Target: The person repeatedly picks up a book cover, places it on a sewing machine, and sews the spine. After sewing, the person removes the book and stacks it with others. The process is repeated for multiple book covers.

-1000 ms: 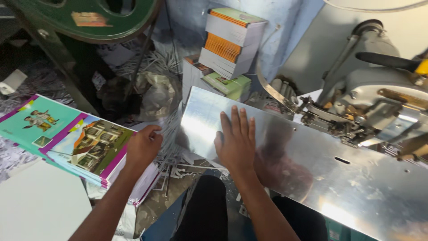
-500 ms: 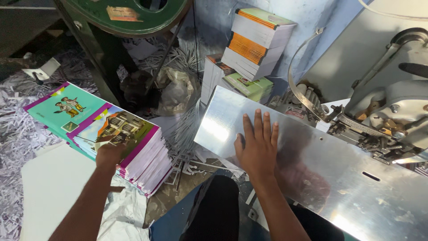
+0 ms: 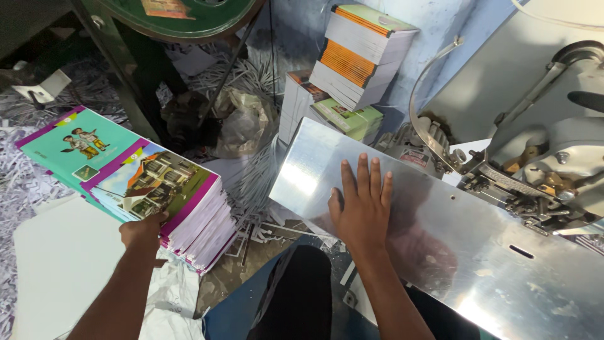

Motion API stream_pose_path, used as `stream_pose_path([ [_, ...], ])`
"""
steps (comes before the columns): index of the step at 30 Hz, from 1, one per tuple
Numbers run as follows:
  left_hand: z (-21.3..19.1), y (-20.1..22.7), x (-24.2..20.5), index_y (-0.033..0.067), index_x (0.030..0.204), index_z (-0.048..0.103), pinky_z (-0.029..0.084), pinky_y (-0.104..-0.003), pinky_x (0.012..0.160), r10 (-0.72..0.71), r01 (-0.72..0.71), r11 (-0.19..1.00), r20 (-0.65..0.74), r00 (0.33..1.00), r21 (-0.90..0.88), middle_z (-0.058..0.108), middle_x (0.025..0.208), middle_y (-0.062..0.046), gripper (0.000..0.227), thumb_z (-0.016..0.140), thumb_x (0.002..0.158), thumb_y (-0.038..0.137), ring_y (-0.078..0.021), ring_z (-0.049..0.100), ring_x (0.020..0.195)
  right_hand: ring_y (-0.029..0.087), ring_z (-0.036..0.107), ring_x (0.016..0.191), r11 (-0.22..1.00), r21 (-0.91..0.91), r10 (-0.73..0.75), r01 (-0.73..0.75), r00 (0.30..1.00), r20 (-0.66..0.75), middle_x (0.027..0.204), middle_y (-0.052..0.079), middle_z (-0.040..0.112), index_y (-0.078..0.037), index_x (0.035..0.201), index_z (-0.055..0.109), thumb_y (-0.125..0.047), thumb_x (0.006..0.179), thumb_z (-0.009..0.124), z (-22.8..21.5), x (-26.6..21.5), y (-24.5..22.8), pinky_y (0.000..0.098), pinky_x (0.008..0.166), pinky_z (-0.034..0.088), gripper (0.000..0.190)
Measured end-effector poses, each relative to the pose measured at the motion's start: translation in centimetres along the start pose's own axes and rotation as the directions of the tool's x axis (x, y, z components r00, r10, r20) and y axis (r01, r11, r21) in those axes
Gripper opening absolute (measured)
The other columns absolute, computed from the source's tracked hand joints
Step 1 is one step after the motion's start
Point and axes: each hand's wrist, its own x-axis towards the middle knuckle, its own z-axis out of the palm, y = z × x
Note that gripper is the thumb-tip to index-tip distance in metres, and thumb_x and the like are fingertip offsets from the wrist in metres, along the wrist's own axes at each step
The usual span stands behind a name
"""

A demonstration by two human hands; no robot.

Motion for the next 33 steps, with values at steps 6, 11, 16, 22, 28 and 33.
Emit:
stream_pose_path([
  [6,0.8,-1.0,3.0,-0.0076,0.129,0.064,0.058,-0.047,0.093,0.128,-0.123,0.984,-0.029,0.991,0.128,0.075,0.122,-0.024,0.074,0.092,0.072,0.032,-0.0382,0.075,0.108,0.040,0.036,0.150,1.000,0.008,-0.009,0.009,1.000,-0.003,0.157,0.023,0.045,-0.008,0.143,0.060,-0.029,0.090,0.066,-0.1,0.0,-0.1,0.0587,0.123,0.021,0.057],
  [11,3.0,-2.8,7.3,-0.0082,0.129,0.050,0.056,-0.047,0.093,0.268,-0.215,0.936,-0.171,0.948,0.278,0.067,0.122,-0.026,0.092,0.098,0.067,0.039,-0.0404,0.068,0.110,0.039,0.035,0.150,1.000,0.003,-0.017,0.017,1.000,-0.010,0.157,0.023,0.045,-0.008,0.143,0.060,-0.029,0.091,0.066,-0.3,0.1,-0.1,0.0587,0.124,0.020,0.057],
  [16,3.3,-2.8,8.0,-0.0117,0.128,0.049,0.054,-0.045,0.094,0.333,-0.255,0.899,-0.179,0.926,0.355,0.067,0.120,-0.027,0.094,0.098,0.067,0.042,-0.0399,0.068,0.109,0.040,0.034,0.151,1.000,0.017,-0.004,0.003,1.000,0.020,0.157,0.023,0.044,-0.007,0.144,0.058,-0.029,0.091,0.066,-0.4,0.1,-0.1,0.0585,0.123,0.020,0.058],
  [22,3.4,-1.7,8.6,-0.0124,0.113,0.060,0.063,-0.040,0.062,0.117,-0.120,0.991,-0.042,0.992,-0.066,0.071,0.106,-0.023,0.053,0.087,0.076,0.015,-0.0336,0.076,0.077,0.040,0.033,0.151,1.000,0.023,-0.007,0.007,1.000,0.012,0.157,0.023,0.044,-0.007,0.144,0.059,-0.029,0.091,0.065,-0.3,0.0,-0.1,0.0586,0.123,0.019,0.058],
  [28,4.4,-4.6,12.9,-0.0072,0.101,0.069,0.051,-0.040,0.057,0.085,0.036,0.903,0.262,0.961,-0.427,0.068,0.095,-0.018,0.025,0.079,0.082,0.004,-0.0262,0.065,0.071,0.040,0.034,0.150,0.999,0.047,0.017,-0.016,1.000,-0.012,0.155,0.024,0.046,-0.005,0.141,0.060,-0.027,0.090,0.065,-0.4,0.3,-0.7,0.0593,0.124,0.018,0.056],
  [33,5.1,-7.1,13.9,-0.0011,0.103,0.067,0.055,-0.041,0.080,0.079,0.201,0.819,0.453,0.888,-0.538,0.063,0.093,-0.012,0.017,0.075,0.090,0.007,-0.0231,0.059,0.080,0.040,0.041,0.145,0.995,0.098,0.028,-0.032,0.999,0.035,0.143,0.026,0.053,0.000,0.128,0.065,-0.023,0.083,0.068,0.5,0.6,-2.2,0.0580,0.122,0.026,0.051],
])
